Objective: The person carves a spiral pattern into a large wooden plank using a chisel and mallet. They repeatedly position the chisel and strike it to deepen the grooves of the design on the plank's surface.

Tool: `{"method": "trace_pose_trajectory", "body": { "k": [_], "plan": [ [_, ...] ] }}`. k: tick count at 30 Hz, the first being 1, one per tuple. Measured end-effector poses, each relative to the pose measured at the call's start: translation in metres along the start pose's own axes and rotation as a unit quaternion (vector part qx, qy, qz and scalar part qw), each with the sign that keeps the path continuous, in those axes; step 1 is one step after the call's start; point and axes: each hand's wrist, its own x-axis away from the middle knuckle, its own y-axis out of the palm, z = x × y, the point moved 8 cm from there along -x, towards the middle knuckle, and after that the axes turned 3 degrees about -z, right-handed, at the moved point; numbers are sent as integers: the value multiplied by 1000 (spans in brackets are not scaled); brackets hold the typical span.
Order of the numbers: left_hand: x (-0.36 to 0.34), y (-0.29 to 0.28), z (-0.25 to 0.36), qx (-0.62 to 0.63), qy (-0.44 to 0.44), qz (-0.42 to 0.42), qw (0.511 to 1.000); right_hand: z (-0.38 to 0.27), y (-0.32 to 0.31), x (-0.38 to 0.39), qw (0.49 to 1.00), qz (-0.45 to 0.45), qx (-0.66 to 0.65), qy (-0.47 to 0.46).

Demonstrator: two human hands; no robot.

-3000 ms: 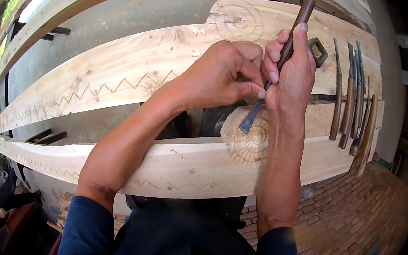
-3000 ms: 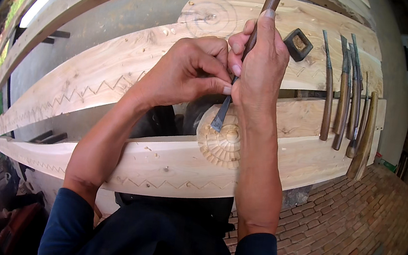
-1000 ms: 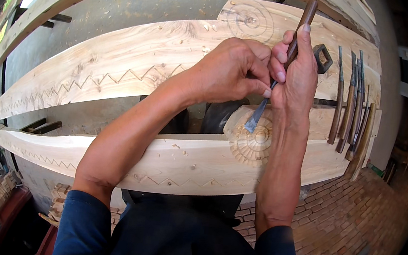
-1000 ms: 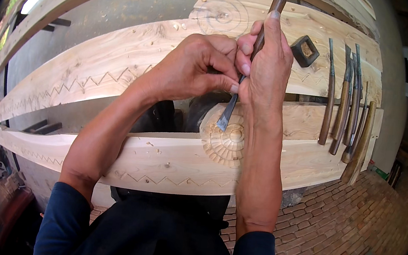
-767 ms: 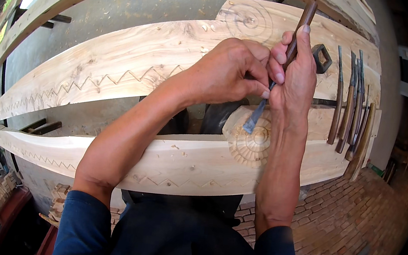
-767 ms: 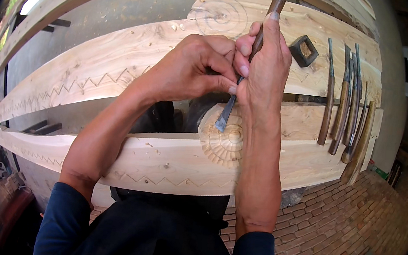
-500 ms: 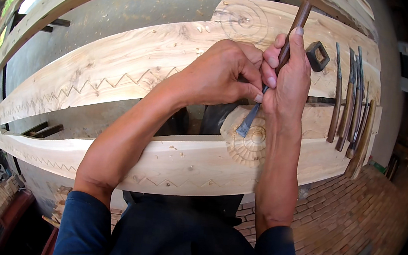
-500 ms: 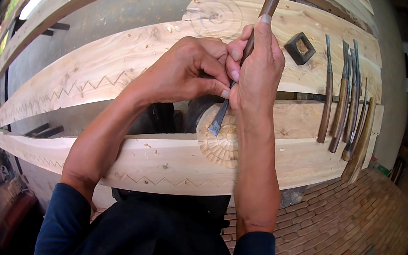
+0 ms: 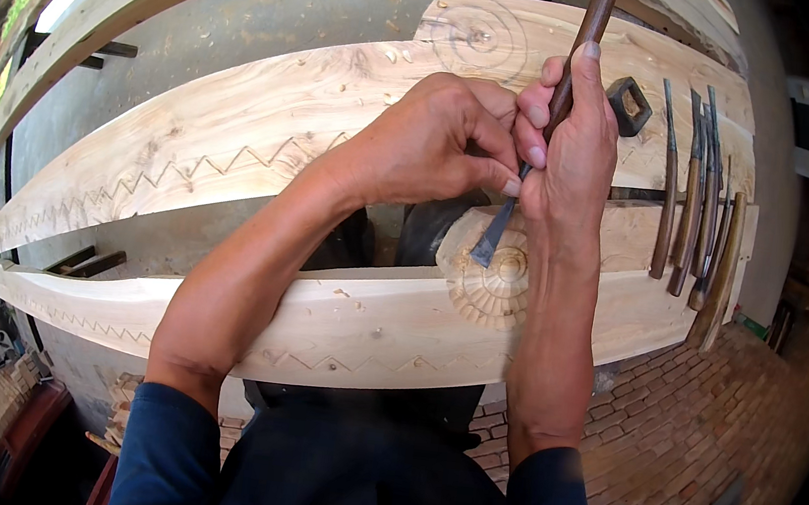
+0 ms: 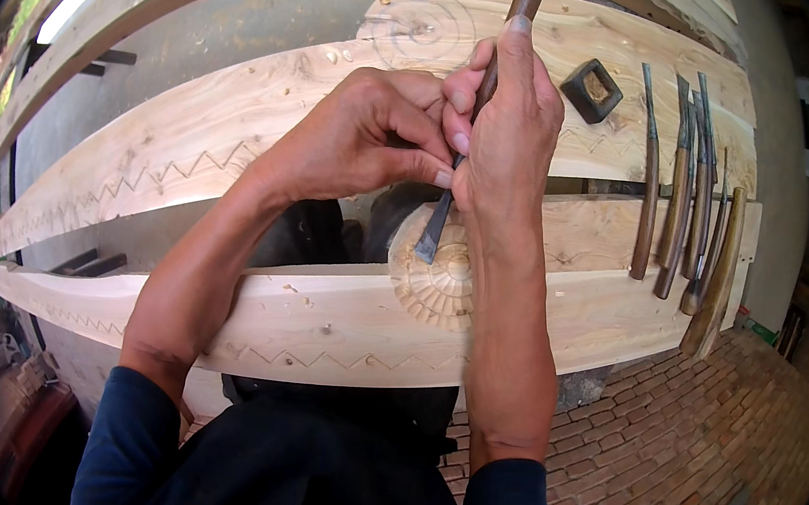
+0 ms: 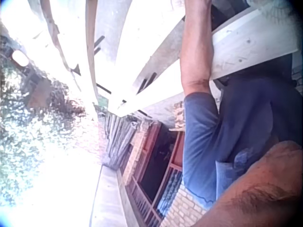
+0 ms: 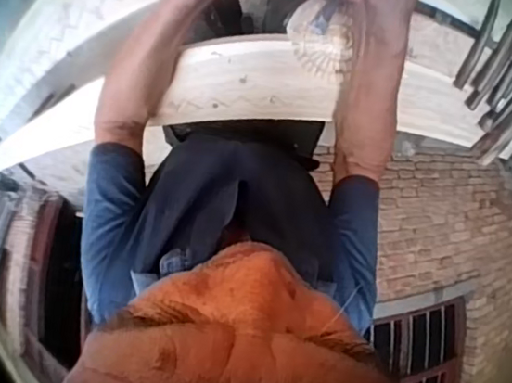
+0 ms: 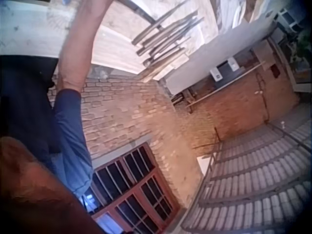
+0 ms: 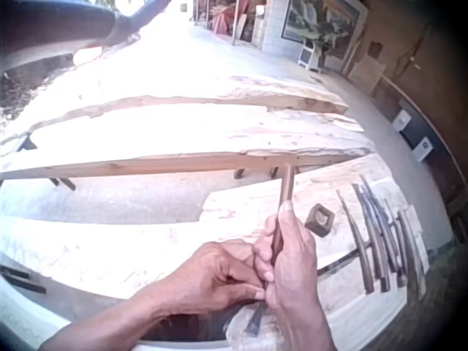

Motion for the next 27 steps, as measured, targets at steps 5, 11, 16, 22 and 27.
{"method": "trace_pose_trajectory", "body": {
  "k": [5,11,16,22,27],
  "plan": [
    [1,2,2,4,7,-12,1000,5,-2,5,999,17,3,27],
    [0,-11,-5,20,-72,72,995,-36,-26,4,989,-4,-147,-13],
    [18,-46,-5,-58,-63,304,949,-114,-74,32,976,24,-150,-158],
    [16,-42,-9,-55,-89,278,955,-144,-91,58,960,-36,-182,-209],
    [12,-42,-7,-65,-62,276,957,-139,-78,58,969,-10,-139,-203]
  ]
}}
